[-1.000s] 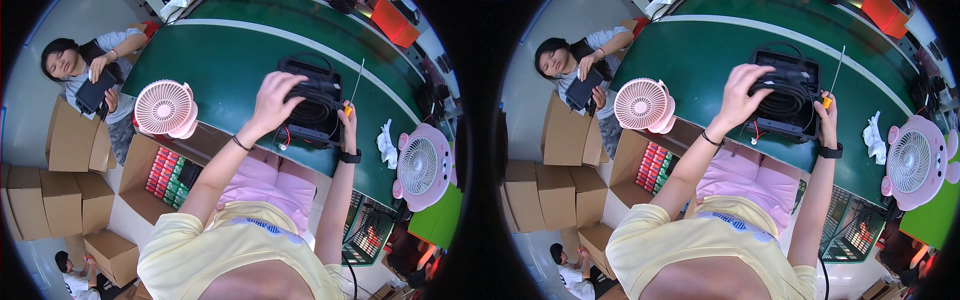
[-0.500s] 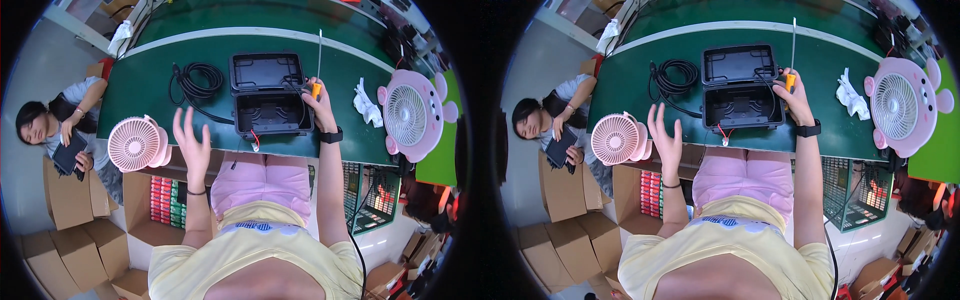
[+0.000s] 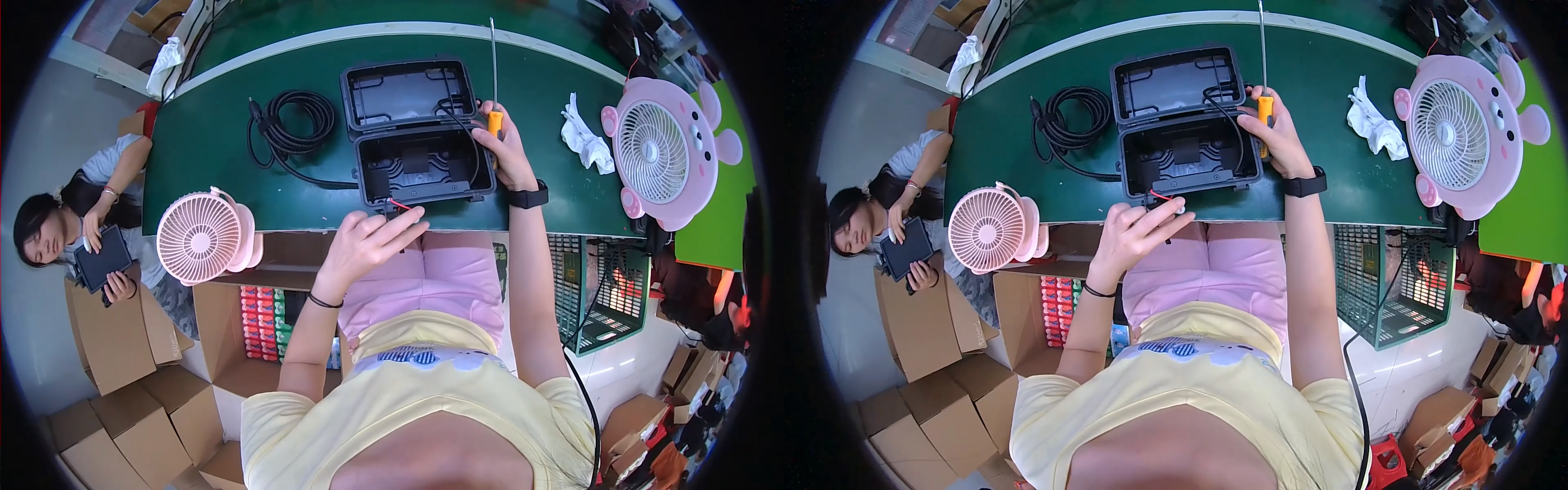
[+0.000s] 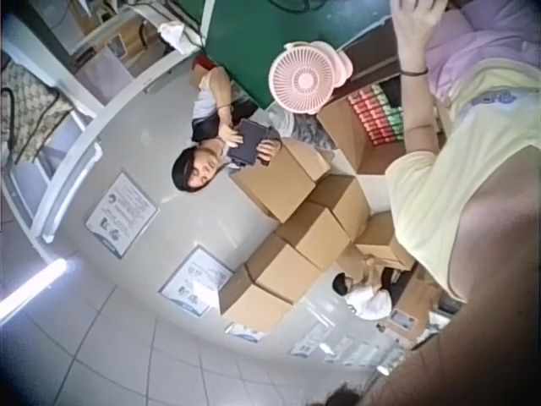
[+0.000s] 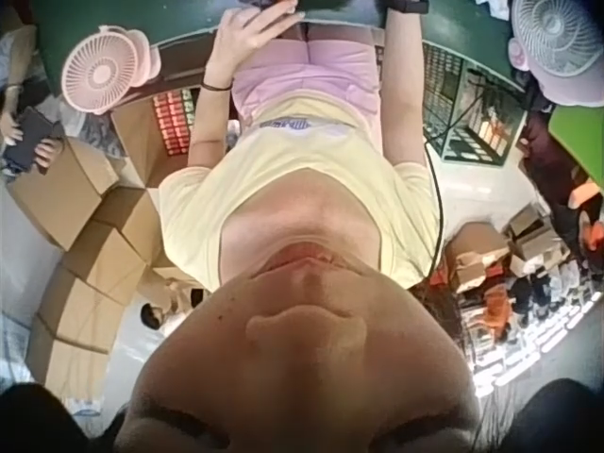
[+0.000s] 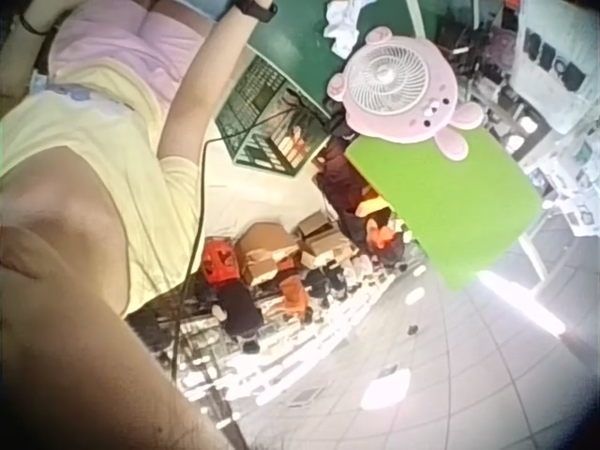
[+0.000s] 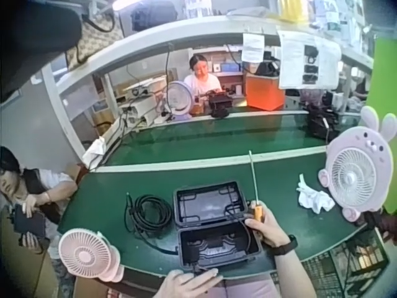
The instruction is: Assembling electronic internal components and a solar panel into a plastic enclosure using a screwdriver.
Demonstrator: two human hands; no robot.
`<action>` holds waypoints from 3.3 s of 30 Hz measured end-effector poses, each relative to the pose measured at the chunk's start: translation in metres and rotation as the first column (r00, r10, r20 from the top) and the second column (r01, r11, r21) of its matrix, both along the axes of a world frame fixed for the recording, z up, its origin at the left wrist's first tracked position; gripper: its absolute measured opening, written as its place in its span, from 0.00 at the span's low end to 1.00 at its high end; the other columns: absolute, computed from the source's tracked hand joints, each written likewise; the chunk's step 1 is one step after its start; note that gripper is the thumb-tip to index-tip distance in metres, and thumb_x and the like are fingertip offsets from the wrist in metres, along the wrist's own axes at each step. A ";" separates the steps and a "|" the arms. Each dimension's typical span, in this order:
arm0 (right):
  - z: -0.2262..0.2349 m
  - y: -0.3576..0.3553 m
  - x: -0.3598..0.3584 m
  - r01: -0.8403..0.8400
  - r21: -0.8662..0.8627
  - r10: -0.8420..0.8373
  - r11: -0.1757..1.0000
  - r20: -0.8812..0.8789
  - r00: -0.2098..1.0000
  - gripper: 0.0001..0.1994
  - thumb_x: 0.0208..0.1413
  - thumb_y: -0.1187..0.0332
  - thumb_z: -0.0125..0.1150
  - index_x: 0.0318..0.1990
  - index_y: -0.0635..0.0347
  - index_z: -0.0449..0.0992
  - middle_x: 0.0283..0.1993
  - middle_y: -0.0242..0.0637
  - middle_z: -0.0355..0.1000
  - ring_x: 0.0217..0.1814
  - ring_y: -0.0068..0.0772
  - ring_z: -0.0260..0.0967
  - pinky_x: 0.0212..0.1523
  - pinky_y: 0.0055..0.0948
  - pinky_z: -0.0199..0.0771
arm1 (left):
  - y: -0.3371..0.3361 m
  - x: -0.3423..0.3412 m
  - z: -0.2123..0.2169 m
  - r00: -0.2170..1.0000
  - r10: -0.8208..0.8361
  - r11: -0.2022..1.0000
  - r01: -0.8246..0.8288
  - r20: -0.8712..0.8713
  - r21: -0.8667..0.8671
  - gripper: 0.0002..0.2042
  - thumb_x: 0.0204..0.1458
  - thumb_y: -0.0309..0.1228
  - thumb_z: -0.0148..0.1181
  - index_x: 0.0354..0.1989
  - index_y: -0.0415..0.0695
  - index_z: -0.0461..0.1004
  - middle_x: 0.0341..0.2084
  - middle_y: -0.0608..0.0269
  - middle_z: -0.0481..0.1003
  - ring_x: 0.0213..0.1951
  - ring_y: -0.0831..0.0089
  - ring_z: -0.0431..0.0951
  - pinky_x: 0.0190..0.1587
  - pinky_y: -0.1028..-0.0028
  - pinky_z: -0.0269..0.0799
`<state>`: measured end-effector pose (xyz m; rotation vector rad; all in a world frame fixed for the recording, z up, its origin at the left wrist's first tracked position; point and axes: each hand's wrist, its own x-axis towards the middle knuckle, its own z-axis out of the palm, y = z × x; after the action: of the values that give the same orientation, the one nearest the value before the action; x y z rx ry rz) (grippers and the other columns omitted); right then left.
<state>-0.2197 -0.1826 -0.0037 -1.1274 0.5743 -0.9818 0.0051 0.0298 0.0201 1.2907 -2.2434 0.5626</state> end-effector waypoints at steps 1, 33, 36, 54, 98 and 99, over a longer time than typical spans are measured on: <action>-0.002 -0.001 -0.001 0.002 0.001 -0.002 1.000 -0.001 1.000 0.21 0.53 0.75 0.67 0.52 0.53 0.65 0.55 0.30 0.59 0.57 0.22 0.64 0.61 0.24 0.62 | 0.000 0.000 0.007 0.997 -0.003 1.000 0.001 0.078 0.030 0.20 0.45 0.28 0.61 0.48 0.60 0.81 0.56 0.87 0.73 0.39 0.79 0.64 0.42 0.77 0.64; -0.007 0.001 0.007 0.117 -0.042 -0.113 0.992 0.077 0.991 0.21 0.54 0.77 0.65 0.52 0.54 0.63 0.65 0.43 0.61 0.56 0.29 0.72 0.59 0.28 0.69 | -0.026 0.026 0.057 0.942 0.203 0.968 -0.150 -0.269 0.203 0.20 0.49 0.19 0.60 0.51 0.51 0.81 0.35 0.63 0.74 0.28 0.69 0.75 0.31 0.73 0.74; 0.001 0.001 0.007 0.098 -0.076 -0.092 0.992 0.079 0.993 0.20 0.54 0.78 0.64 0.50 0.54 0.63 0.71 0.47 0.58 0.53 0.26 0.72 0.57 0.26 0.70 | -0.029 0.008 0.080 0.972 0.236 0.940 -0.223 -0.018 0.259 0.23 0.42 0.20 0.60 0.50 0.51 0.81 0.39 0.63 0.71 0.34 0.66 0.75 0.36 0.69 0.76; 0.005 0.002 0.002 0.089 -0.202 -0.066 0.975 0.120 0.991 0.17 0.52 0.80 0.63 0.43 0.52 0.62 0.70 0.50 0.62 0.49 0.21 0.67 0.56 0.24 0.70 | -0.054 -0.076 0.030 0.964 0.179 0.941 -0.226 0.198 0.250 0.37 0.51 0.31 0.60 0.73 0.66 0.58 0.31 0.60 0.72 0.31 0.68 0.72 0.35 0.73 0.75; 0.075 0.032 0.009 0.297 -0.609 -0.389 0.736 -0.021 0.921 0.21 0.48 0.79 0.74 0.36 0.57 0.60 0.52 0.47 0.78 0.68 0.48 0.67 0.67 0.40 0.65 | -0.033 -0.014 0.025 0.907 0.175 0.984 -0.143 -0.384 0.110 0.22 0.41 0.30 0.74 0.49 0.47 0.79 0.41 0.65 0.80 0.51 0.60 0.75 0.56 0.61 0.67; 0.075 0.033 0.009 0.294 -0.609 -0.387 0.737 -0.023 0.922 0.21 0.48 0.79 0.74 0.36 0.57 0.60 0.52 0.47 0.78 0.68 0.48 0.67 0.67 0.40 0.65 | -0.032 -0.011 0.019 0.906 0.167 0.985 -0.133 -0.388 0.114 0.23 0.42 0.31 0.74 0.50 0.46 0.78 0.41 0.63 0.79 0.51 0.60 0.75 0.56 0.60 0.68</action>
<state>-0.2106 -0.1498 0.0716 -1.7110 0.6256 -1.4738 -0.0058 -0.0023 0.0395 1.4795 -1.8602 0.2288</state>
